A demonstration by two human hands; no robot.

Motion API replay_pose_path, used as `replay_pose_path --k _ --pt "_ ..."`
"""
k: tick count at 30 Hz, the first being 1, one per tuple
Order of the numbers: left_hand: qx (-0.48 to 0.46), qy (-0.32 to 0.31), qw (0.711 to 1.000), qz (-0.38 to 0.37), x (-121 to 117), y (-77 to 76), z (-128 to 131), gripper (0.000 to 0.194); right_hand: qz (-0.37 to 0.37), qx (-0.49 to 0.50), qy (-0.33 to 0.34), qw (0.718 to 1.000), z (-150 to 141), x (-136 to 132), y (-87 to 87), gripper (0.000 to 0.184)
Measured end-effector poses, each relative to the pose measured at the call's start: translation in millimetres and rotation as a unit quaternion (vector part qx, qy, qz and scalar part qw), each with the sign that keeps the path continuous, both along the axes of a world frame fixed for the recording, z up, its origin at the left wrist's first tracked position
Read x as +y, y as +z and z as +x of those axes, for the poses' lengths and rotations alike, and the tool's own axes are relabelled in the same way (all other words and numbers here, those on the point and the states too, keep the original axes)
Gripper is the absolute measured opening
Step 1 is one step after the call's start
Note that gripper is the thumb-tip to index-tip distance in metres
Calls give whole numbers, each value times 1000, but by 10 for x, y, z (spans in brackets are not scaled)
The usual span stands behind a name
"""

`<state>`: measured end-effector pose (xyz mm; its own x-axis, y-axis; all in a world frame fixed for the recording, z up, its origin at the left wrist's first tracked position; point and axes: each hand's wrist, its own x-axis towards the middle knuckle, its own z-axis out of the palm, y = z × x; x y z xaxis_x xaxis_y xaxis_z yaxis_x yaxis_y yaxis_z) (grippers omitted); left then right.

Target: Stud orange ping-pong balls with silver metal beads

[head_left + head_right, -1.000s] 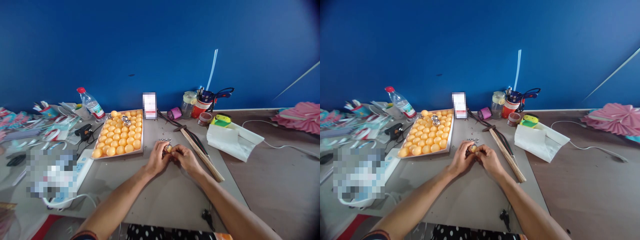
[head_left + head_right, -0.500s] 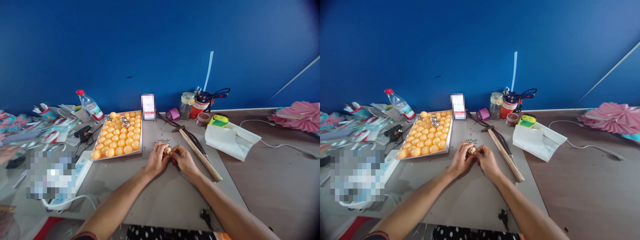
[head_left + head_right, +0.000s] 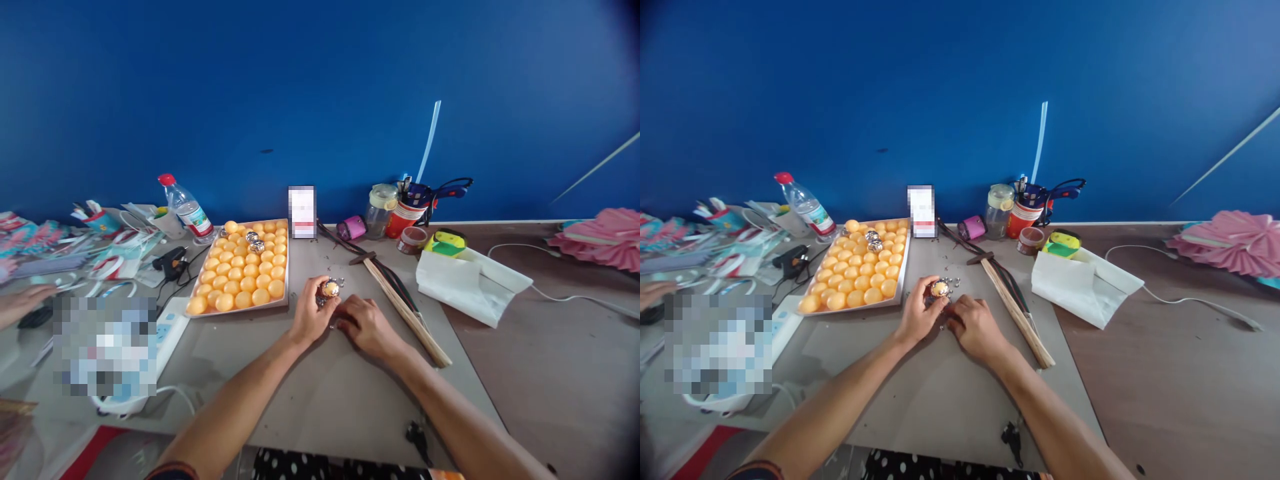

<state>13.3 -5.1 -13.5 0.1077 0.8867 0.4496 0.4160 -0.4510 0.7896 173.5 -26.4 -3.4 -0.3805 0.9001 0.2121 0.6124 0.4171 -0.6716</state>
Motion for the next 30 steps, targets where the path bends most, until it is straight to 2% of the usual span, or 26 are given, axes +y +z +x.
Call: replay_pose_path --k 4,19,22,25,27,30 --pt "5 -8 1000 -3 -7 -12 7 34 22 -93 16 995 -33 -22 -23 13" --pt "21 -16 1000 -12 -16 -8 12 35 12 -141 -7 990 4 -14 5 11" --pt "18 -15 1000 -8 -16 -6 9 35 14 -64 -29 997 3 -8 -7 13" --pt "13 -16 1000 -10 -17 -1 9 35 -20 79 -79 994 8 7 -24 14" --pt "13 -21 1000 -16 -19 3 12 35 -89 175 -113 974 9 26 -45 11" --pt "21 -26 999 -19 -21 2 18 36 -174 295 -145 928 5 55 -71 9"
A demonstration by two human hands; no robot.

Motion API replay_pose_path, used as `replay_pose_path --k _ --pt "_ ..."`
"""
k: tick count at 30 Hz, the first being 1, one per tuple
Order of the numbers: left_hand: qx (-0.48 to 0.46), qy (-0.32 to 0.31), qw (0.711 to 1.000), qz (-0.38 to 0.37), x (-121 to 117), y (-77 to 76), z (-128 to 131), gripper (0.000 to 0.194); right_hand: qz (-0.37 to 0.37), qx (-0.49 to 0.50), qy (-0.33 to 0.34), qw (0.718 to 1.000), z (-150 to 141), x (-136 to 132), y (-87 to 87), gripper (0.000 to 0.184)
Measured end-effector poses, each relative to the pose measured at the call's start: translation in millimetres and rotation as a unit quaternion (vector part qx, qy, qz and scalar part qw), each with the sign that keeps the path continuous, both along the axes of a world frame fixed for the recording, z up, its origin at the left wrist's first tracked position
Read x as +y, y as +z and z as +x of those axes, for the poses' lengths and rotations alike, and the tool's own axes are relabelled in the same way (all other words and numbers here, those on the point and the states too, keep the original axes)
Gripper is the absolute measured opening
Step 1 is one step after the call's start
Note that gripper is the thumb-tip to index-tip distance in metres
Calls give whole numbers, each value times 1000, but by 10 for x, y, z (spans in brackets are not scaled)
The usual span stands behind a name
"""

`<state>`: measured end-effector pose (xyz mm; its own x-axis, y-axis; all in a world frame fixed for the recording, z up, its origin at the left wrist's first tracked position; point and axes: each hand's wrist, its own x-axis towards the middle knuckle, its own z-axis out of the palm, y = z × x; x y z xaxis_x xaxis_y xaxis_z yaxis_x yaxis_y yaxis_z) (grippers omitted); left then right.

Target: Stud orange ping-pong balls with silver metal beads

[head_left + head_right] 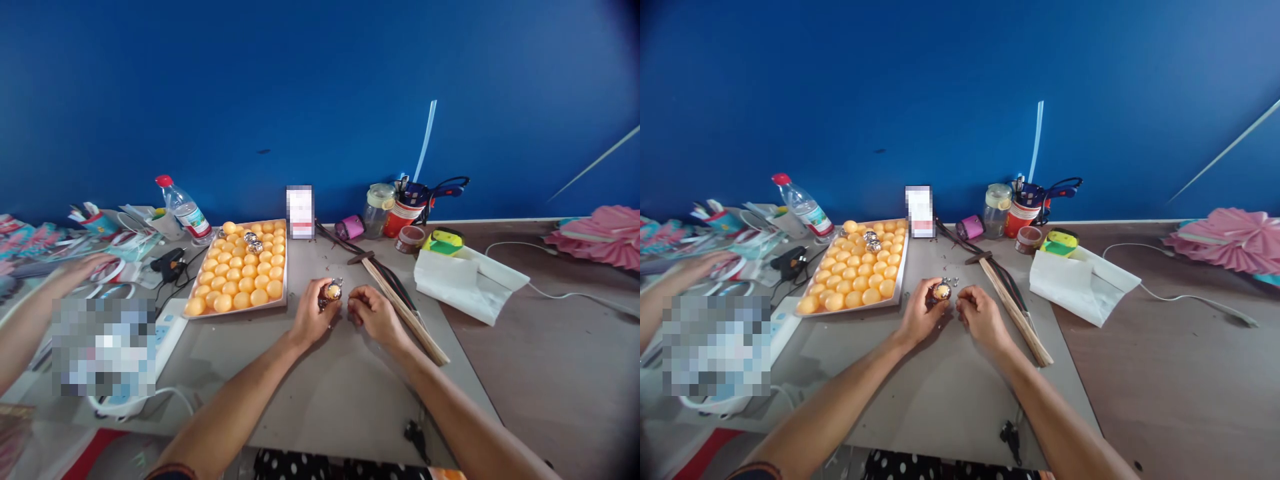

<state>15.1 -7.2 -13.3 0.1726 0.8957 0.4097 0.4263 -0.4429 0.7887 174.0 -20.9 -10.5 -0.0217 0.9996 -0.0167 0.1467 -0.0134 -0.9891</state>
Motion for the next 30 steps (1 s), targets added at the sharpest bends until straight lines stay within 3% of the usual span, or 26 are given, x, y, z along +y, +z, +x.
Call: replay_pose_path --k 6,9,13,19,30 --pt "-2 -15 1000 13 -7 -18 0 36 -58 187 31 980 -17 0 80 23" --pt "3 -24 999 24 -16 -12 0 35 -59 223 30 973 -28 -10 111 26" --pt "21 -49 998 46 -28 8 6 35 -28 181 12 983 -25 -6 63 17" --pt "35 -79 994 68 -29 -11 9 36 127 52 21 990 -23 3 -29 2" --pt "51 -82 992 85 -29 -43 6 39 84 29 30 996 -49 -18 -29 3"
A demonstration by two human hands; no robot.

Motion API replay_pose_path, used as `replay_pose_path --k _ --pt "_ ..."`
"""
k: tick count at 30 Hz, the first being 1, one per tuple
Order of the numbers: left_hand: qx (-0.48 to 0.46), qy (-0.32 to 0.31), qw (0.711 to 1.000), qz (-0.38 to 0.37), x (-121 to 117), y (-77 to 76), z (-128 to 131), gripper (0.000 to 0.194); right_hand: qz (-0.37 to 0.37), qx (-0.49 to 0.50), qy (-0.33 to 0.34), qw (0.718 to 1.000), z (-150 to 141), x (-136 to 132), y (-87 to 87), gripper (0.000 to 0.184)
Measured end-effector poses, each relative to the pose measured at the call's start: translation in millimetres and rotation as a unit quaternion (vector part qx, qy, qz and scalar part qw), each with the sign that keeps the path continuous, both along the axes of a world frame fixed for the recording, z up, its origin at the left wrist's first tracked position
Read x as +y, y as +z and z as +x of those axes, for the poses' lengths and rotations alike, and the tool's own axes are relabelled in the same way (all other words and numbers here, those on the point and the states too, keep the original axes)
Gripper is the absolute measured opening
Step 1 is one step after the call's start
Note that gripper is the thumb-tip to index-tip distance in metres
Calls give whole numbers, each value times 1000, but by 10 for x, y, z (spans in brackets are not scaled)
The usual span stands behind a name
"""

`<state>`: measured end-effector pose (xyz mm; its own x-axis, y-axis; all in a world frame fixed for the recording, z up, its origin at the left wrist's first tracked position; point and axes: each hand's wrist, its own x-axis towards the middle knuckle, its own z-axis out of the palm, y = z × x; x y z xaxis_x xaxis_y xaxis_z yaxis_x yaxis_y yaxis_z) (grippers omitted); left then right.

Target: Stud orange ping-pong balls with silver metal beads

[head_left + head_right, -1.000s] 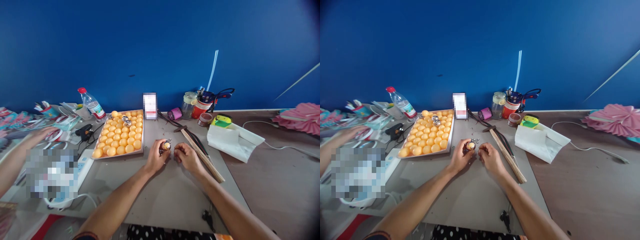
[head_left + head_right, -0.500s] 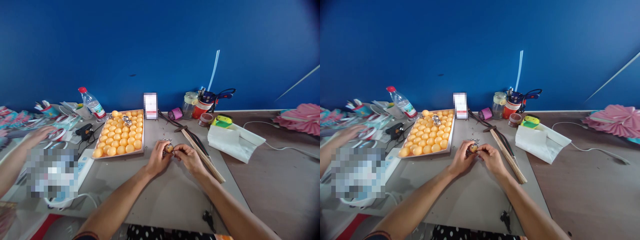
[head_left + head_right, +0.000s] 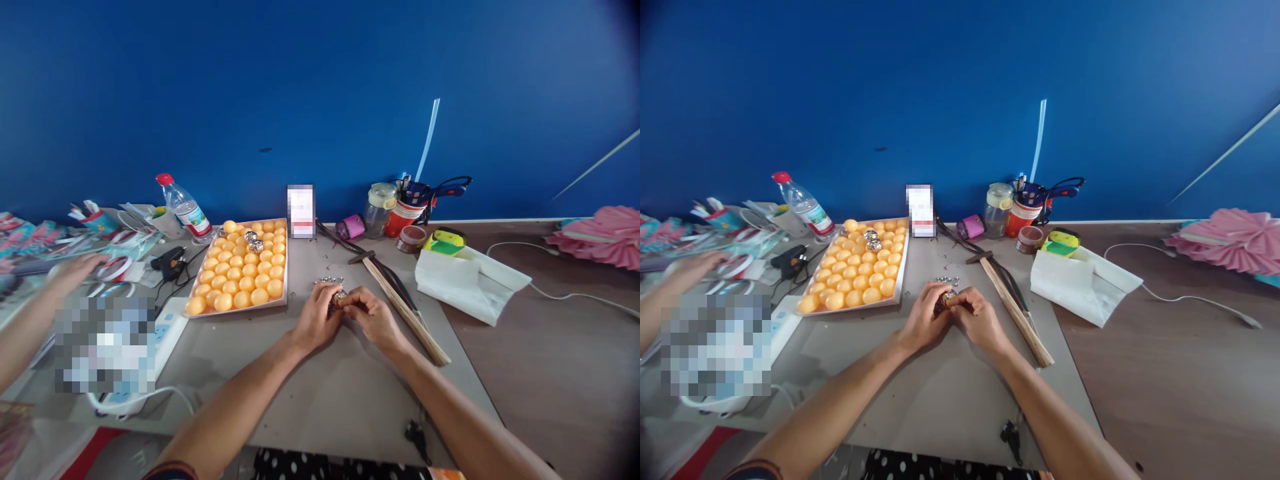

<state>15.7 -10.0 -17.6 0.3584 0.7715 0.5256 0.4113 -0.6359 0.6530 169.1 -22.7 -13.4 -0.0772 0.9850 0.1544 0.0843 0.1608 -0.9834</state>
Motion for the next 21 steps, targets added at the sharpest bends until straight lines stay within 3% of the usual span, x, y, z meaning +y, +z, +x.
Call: replay_pose_path --k 9,17,21 --pt "35 -7 999 25 -25 -12 -2 43 -55 -8 -18 998 -8 -5 -6 5" --pt "67 -15 997 28 -60 3 -8 41 -115 23 -12 993 -32 -24 -21 18" --pt "32 -7 999 11 -60 26 14 37 -94 32 -21 995 -5 7 10 23"
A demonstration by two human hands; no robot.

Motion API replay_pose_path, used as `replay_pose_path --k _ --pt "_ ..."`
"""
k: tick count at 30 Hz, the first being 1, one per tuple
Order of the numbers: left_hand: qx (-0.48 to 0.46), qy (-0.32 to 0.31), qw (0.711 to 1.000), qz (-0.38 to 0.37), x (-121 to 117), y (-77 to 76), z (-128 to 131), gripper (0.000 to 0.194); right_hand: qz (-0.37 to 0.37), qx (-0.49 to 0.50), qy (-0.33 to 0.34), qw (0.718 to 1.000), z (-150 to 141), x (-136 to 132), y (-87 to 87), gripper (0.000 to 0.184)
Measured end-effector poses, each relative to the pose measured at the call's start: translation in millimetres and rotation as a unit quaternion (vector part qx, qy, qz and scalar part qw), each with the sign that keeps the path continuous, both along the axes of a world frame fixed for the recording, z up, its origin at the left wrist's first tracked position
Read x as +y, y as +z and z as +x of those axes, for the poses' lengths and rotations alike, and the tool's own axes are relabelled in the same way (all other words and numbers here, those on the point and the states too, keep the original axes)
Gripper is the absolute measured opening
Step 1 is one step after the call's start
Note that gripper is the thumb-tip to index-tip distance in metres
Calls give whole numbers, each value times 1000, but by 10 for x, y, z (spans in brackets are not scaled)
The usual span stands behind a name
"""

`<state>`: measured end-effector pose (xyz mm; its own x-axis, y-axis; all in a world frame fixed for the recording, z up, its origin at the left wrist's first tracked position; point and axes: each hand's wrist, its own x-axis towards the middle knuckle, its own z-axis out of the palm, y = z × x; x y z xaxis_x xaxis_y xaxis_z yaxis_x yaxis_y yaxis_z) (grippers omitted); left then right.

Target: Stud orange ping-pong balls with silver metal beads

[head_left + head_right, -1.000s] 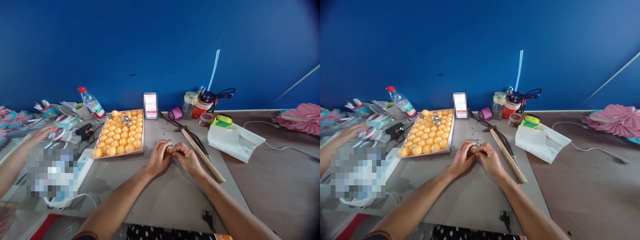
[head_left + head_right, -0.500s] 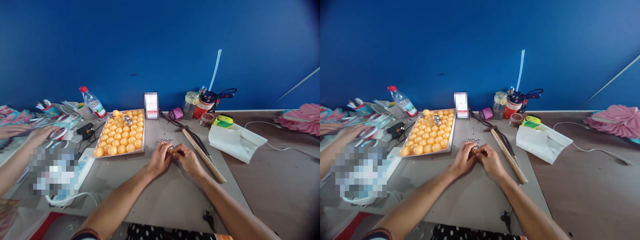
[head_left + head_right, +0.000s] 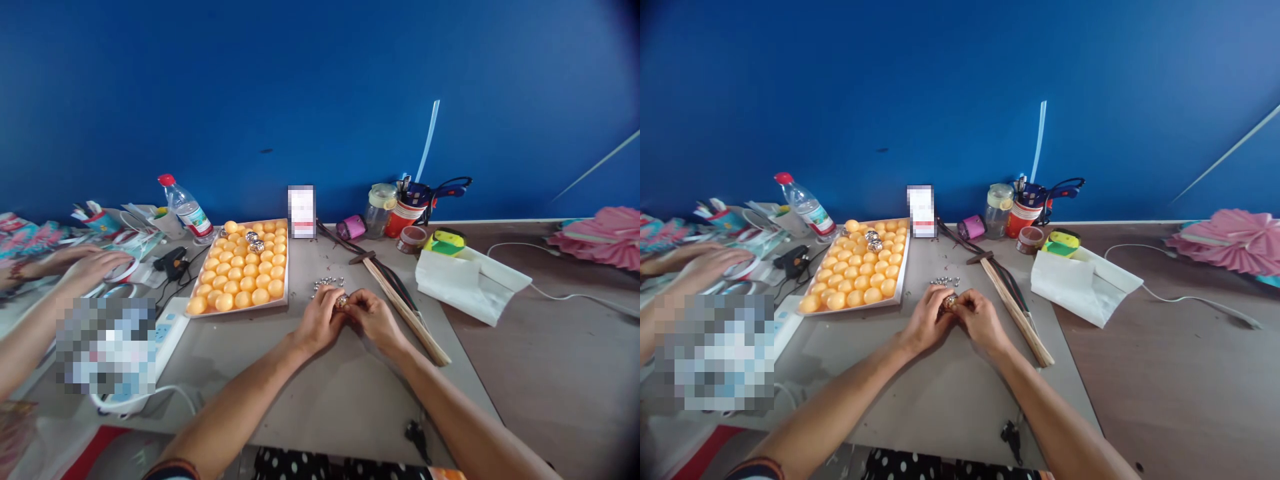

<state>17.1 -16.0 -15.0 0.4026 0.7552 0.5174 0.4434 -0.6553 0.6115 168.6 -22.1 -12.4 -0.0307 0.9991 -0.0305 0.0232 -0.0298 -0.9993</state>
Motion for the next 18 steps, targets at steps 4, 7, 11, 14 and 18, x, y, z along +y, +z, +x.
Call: replay_pose_path --k 4,7,11,14,18 --pt "-39 27 998 -33 22 29 12 39 18 28 -15 999 96 51 59 24" --pt "-57 61 995 -59 57 32 -3 38 57 -68 -37 995 159 72 69 19" --pt "-87 101 989 -64 95 19 -21 36 153 -248 39 956 132 33 26 11" --pt "-99 111 987 -59 102 25 -19 34 193 -355 105 909 56 -34 6 13" --pt "-100 112 987 -62 100 44 -15 34 215 -418 157 869 -30 -106 37 18"
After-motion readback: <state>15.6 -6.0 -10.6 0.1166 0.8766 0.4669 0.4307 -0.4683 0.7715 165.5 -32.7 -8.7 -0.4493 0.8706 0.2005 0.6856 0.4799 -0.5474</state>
